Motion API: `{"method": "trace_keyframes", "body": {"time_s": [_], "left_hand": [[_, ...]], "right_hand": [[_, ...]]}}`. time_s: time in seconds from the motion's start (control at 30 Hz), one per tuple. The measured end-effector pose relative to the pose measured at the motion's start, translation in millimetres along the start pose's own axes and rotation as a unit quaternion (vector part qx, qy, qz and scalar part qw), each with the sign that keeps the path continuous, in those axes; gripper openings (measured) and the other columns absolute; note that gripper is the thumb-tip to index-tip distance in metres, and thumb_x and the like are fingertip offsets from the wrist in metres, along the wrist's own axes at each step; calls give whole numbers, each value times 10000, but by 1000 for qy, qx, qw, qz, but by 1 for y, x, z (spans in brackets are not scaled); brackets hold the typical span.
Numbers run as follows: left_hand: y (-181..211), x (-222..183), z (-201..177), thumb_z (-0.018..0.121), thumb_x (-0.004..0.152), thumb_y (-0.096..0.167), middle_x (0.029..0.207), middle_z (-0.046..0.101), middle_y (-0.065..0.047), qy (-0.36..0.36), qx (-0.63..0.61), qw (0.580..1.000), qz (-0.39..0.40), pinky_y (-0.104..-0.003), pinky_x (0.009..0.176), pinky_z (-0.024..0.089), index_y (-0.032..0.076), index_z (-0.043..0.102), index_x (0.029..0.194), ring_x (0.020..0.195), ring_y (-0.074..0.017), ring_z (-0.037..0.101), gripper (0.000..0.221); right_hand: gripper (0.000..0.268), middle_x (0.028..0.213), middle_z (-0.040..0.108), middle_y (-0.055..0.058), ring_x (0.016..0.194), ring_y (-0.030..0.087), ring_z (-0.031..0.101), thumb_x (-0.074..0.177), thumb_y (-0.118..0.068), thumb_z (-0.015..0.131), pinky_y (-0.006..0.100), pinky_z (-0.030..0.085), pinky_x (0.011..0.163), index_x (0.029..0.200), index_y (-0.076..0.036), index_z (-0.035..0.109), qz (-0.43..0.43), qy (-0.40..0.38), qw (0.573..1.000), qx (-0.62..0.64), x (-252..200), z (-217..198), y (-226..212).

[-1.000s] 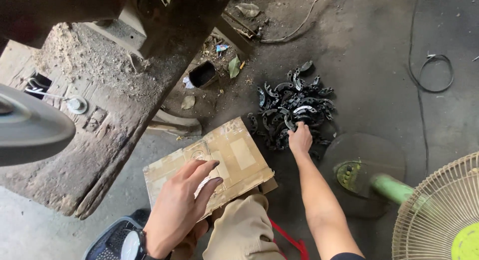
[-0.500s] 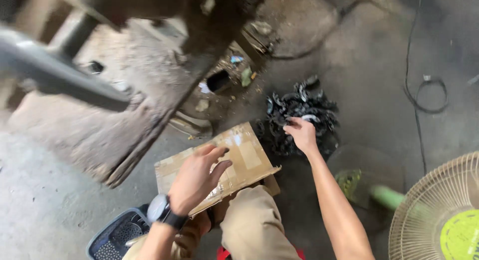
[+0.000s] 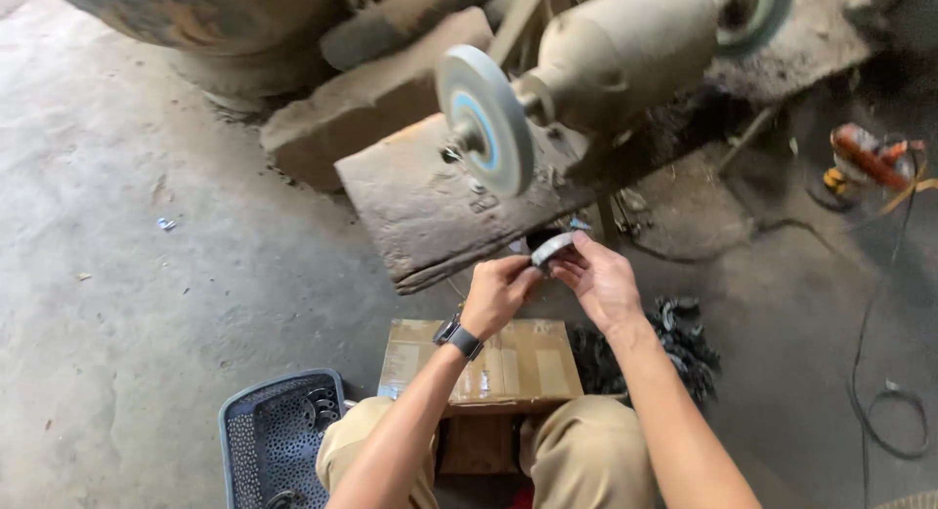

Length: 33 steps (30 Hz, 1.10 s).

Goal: Grind down brake shoe components on a bench grinder and sort them.

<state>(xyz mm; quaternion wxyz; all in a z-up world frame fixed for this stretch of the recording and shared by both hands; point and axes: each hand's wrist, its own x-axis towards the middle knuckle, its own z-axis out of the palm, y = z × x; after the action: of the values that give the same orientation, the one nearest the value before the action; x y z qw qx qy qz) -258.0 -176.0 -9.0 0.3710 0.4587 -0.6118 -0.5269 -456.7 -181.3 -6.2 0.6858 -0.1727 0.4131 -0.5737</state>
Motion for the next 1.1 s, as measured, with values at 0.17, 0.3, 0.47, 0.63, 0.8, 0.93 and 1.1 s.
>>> {"method": "trace_keyframes", "body": {"time_s": [0.17, 0.3, 0.47, 0.63, 0.8, 0.93, 1.1], "left_hand": [[-11, 38, -25, 717, 907, 77, 877, 708, -195, 161, 80, 975, 133, -356, 690, 539, -25, 720, 1042, 735, -257, 679, 170], [-13, 55, -46, 689, 876, 20, 944, 681, -195, 191, 124, 945, 233, -360, 749, 537, -30, 710, 1072, 849, -328, 669, 203], [-17, 54, -55, 698, 899, 61, 880, 718, -187, 165, 60, 977, 123, -335, 693, 559, -28, 708, 1057, 735, -260, 715, 182], [-14, 62, -60, 712, 885, 54, 838, 725, -200, 201, 42, 970, 131, -345, 664, 557, -48, 696, 1045, 693, -269, 707, 190], [3, 65, -64, 692, 890, 20, 836, 736, -178, 201, 35, 969, 140, -336, 670, 559, -27, 701, 1018, 712, -228, 734, 136], [4, 68, -61, 691, 887, 6, 849, 732, -184, 211, 56, 963, 156, -336, 677, 551, -13, 711, 1035, 725, -223, 719, 150], [0, 71, -59, 701, 881, 12, 794, 725, -170, 215, 28, 968, 125, -323, 633, 535, -9, 724, 1028, 633, -183, 670, 151]], "right_hand": [[143, 1049, 729, 91, 948, 208, 694, 995, -102, 638, 321, 613, 854, 1094, -9, 682, -2, -25, 995, 93, 72, -8, 52], [163, 1111, 721, 106, 991, 212, 686, 1002, -64, 630, 307, 593, 902, 1138, 11, 681, 5, -43, 978, 205, 103, -14, 86], [163, 1116, 720, 87, 1007, 210, 693, 1012, -110, 617, 312, 594, 910, 1129, -13, 676, 15, -3, 980, 197, 100, 3, 91], [181, 1118, 728, 92, 1019, 208, 707, 1010, -135, 614, 318, 603, 911, 1124, -9, 675, 2, -1, 990, 144, 92, 33, 81], [200, 1123, 736, 78, 986, 181, 703, 1023, -158, 637, 282, 583, 848, 1167, -24, 675, -19, 16, 991, 135, 97, 36, 86], [226, 1106, 739, 85, 963, 186, 705, 1009, -170, 640, 279, 586, 828, 1177, -25, 679, -21, 40, 989, 139, 98, 40, 84], [225, 1091, 745, 67, 958, 162, 704, 1004, -180, 650, 270, 576, 796, 1185, -51, 688, -32, 57, 989, 131, 96, 47, 81]]}}
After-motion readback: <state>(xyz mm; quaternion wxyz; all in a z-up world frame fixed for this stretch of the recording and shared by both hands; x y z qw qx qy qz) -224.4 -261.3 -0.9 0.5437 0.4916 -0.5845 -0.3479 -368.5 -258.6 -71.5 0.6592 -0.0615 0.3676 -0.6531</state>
